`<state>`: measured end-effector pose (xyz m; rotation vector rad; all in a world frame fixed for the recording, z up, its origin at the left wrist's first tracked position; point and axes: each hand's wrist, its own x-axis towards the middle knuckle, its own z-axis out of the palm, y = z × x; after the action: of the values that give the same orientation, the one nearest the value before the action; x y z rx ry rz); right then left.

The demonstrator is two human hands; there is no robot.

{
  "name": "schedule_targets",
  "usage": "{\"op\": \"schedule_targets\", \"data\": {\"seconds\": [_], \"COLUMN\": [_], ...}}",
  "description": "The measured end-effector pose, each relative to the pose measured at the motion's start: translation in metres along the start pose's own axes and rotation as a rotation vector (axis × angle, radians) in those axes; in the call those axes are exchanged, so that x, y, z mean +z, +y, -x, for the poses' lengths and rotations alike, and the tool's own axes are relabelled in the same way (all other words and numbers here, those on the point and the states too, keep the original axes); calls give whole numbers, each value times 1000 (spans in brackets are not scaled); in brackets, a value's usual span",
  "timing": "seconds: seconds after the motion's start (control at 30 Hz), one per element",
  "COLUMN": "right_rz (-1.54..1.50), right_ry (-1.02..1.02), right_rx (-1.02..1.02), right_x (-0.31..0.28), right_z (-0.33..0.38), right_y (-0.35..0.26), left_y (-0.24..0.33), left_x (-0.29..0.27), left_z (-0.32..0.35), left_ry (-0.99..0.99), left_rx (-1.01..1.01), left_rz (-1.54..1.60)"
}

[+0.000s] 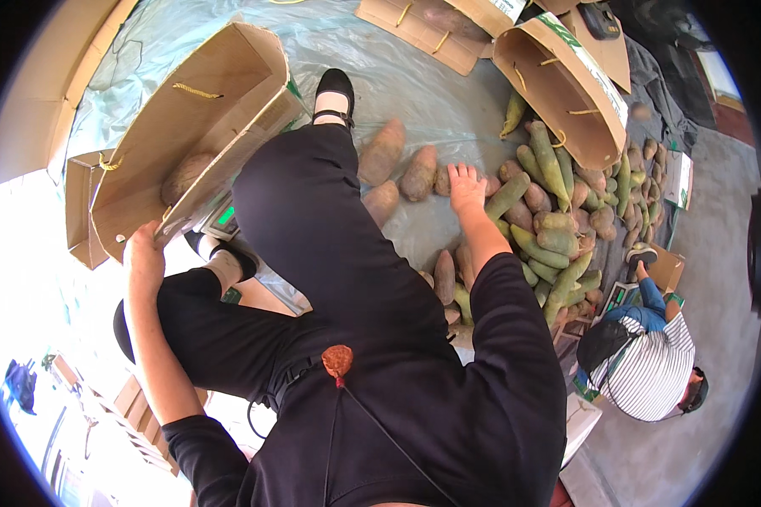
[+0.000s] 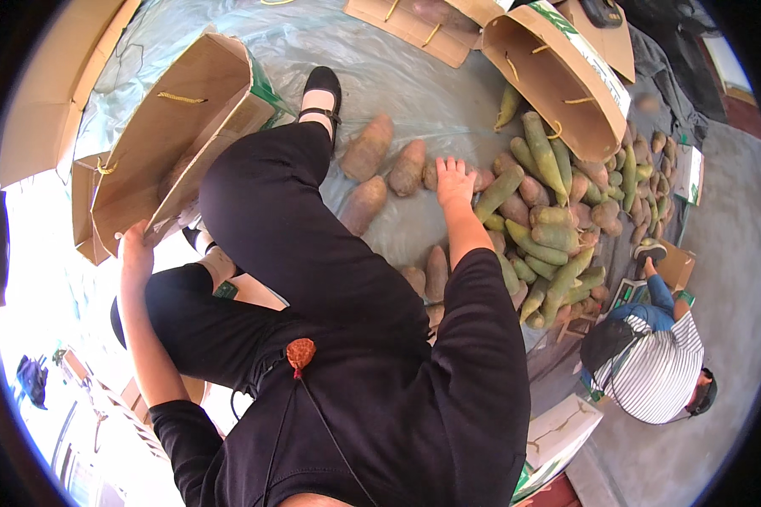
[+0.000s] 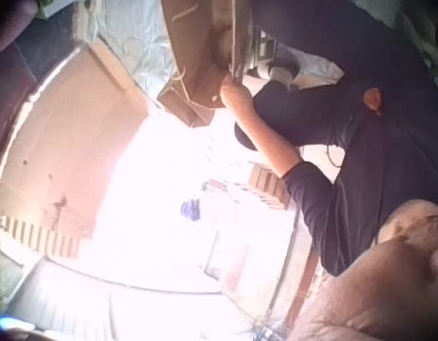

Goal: Picking up large squash from a pile on the floor, weighing them on a digital scale, and placing them into cardboard boxes.

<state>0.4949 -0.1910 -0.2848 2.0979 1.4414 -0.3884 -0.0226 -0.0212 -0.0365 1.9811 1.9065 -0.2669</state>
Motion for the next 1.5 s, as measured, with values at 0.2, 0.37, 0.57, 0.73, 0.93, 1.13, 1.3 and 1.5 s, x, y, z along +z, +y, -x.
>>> {"op": "schedule_targets", "data": {"seconds": [0.2,0.37,0.57,0.73,0.93,1.13,1.3,1.5], "right_rz": [-22,73,13,-315,-1104,-1397,-1692,-1854], "right_ry": [-27,-32,27,124,408,625,671,635], "right_rx": [20,-54,-84,81,52,-251,-656,-1001], "right_x": [-4,-12,-3,-39,-89,-227,-350,-429], "right_z": [-9,-13,-2,7,-6,14,60,92], "right_y": [-9,-15,-4,6,19,-14,-47,-109], "left_y": [-3,-3,7,10,5,7,-3,-7], "left_x": [1,0,-3,-11,-8,-14,-5,-3], "left_z": [-2,4,4,7,7,10,7,6], "left_ry": [-27,44,68,-3,22,-10,12,31], "left_rx": [-2,51,73,5,70,60,89,134], "left_rz": [-23,9,-13,-35,-29,-64,-76,-87]}}
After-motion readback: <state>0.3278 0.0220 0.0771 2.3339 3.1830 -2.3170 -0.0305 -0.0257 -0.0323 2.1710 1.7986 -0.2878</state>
